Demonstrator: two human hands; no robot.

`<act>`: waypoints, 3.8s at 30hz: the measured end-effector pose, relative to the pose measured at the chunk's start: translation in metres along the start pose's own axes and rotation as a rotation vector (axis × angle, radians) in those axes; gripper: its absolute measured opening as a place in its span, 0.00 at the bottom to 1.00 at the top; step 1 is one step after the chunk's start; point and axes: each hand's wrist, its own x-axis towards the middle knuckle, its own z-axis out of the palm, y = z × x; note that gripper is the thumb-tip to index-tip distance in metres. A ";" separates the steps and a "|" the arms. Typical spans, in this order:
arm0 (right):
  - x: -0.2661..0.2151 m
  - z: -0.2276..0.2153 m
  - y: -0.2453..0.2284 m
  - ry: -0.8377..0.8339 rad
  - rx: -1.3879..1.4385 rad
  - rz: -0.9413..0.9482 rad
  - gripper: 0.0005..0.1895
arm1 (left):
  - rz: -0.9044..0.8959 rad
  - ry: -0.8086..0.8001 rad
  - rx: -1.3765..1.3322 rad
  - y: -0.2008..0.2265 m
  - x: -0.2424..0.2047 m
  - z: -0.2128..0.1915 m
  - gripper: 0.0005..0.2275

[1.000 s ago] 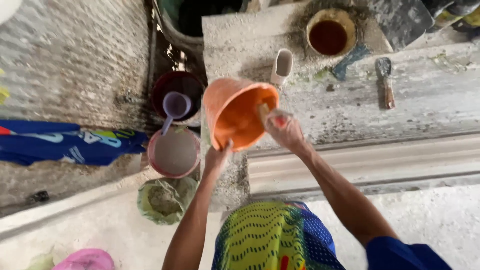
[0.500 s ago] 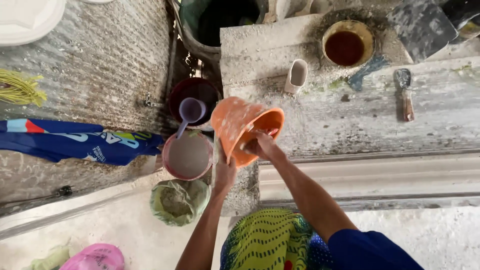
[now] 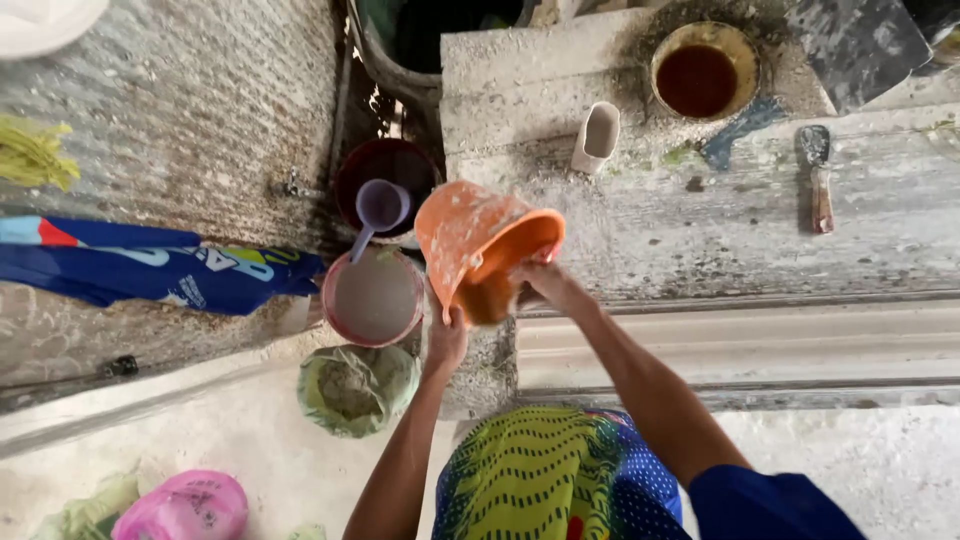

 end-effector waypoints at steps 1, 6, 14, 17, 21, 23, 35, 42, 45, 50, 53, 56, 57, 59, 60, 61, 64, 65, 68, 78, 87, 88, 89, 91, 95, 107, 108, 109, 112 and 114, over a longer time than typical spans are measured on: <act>0.021 -0.024 -0.009 0.252 -0.601 -0.237 0.23 | 0.027 -0.004 0.028 -0.002 -0.008 0.001 0.25; -0.062 -0.013 -0.019 0.471 -1.676 -1.758 0.12 | 0.022 -0.067 0.002 0.058 -0.019 -0.027 0.31; -0.112 0.003 -0.033 0.249 -0.459 -0.330 0.18 | 0.017 -0.100 0.007 0.061 0.019 -0.029 0.30; -0.132 0.011 -0.076 0.582 -1.087 -0.720 0.07 | 0.004 -0.276 0.397 -0.004 0.050 -0.014 0.43; -0.176 0.044 -0.073 0.113 -1.249 -0.810 0.09 | 0.178 -0.144 -0.209 0.120 -0.031 -0.089 0.53; -0.167 0.072 -0.070 -0.191 -1.544 -1.256 0.17 | 0.174 -0.155 -0.010 0.179 -0.044 -0.125 0.35; -0.036 0.054 0.001 -0.155 -0.066 -0.026 0.19 | 0.279 0.079 0.029 0.042 -0.030 -0.038 0.37; -0.054 0.024 -0.023 0.192 -1.076 -1.311 0.10 | 0.178 -0.127 -0.169 0.039 -0.031 -0.038 0.37; -0.036 0.019 0.031 0.042 -0.179 -1.021 0.09 | 0.056 -0.173 -0.033 0.040 -0.018 -0.031 0.32; -0.084 0.053 -0.034 0.056 -0.585 -0.202 0.22 | -0.007 -0.191 -0.092 0.083 -0.049 -0.067 0.32; -0.095 0.042 -0.045 0.445 -0.968 -0.852 0.03 | -0.054 -0.188 -0.296 -0.004 0.037 -0.017 0.34; -0.081 0.014 0.009 1.139 -2.260 -1.420 0.11 | -0.033 -0.073 -0.299 0.024 0.043 -0.002 0.31; -0.096 0.012 0.008 1.141 -2.264 -1.415 0.11 | -0.034 -0.077 -0.300 0.021 0.044 -0.002 0.31; -0.120 0.011 0.000 0.144 -0.794 -0.682 0.16 | 0.132 -0.035 -0.228 0.019 0.054 -0.005 0.26; -0.113 0.010 -0.023 0.139 -0.798 -0.694 0.16 | 0.140 -0.026 -0.234 0.061 0.037 -0.021 0.26; -0.113 0.006 -0.033 0.415 -0.989 -0.680 0.13 | 0.069 -0.123 -0.188 0.094 0.010 -0.039 0.29; -0.135 0.017 -0.050 0.517 -1.169 -0.906 0.08 | -0.034 -0.304 -0.103 0.079 -0.014 -0.038 0.39; -0.143 0.028 -0.056 0.305 -1.151 -1.151 0.07 | -0.075 -0.368 -0.060 0.056 -0.009 -0.031 0.45; -0.145 0.045 -0.042 -0.251 -1.118 -1.348 0.13 | -0.085 -0.328 -0.043 0.123 -0.039 -0.094 0.58; 0.065 -0.008 0.012 -0.422 -0.241 -0.691 0.08 | 0.229 -0.133 -0.044 0.096 -0.036 -0.064 0.31; -0.062 0.042 -0.040 0.192 -1.353 -1.344 0.06 | 0.219 -0.007 -0.127 0.022 -0.025 -0.036 0.33; -0.045 0.030 -0.020 0.212 -1.045 -1.126 0.08 | 0.220 -0.024 -0.132 0.019 -0.021 -0.029 0.33; -0.031 0.016 0.006 0.225 -0.740 -0.891 0.12 | 0.213 -0.047 -0.132 0.013 -0.023 -0.024 0.33; -0.035 0.031 0.051 0.135 -0.317 -0.609 0.13 | 0.132 -0.090 -0.126 0.055 -0.044 -0.049 0.34; -0.144 0.077 0.008 -0.108 -0.478 -0.571 0.06 | -0.055 -0.067 -0.110 -0.080 0.021 0.007 0.39; -0.098 0.006 -0.036 0.432 -1.535 -0.708 0.12 | 0.121 0.128 -0.123 0.021 0.015 -0.014 0.33; -0.102 0.015 -0.046 0.431 -1.535 -0.721 0.12 | 0.129 0.135 -0.126 0.044 0.004 -0.029 0.33; -0.111 0.017 -0.051 0.401 -1.336 -0.945 0.10 | 0.026 -0.027 -0.160 0.064 -0.014 -0.040 0.36; -0.159 0.056 -0.059 0.009 -1.083 -1.266 0.08 | -0.074 -0.179 -0.057 0.043 -0.006 -0.049 0.44; -0.180 0.080 -0.065 -0.334 -1.024 -1.347 0.06 | -0.074 -0.184 0.082 0.042 0.009 -0.052 0.51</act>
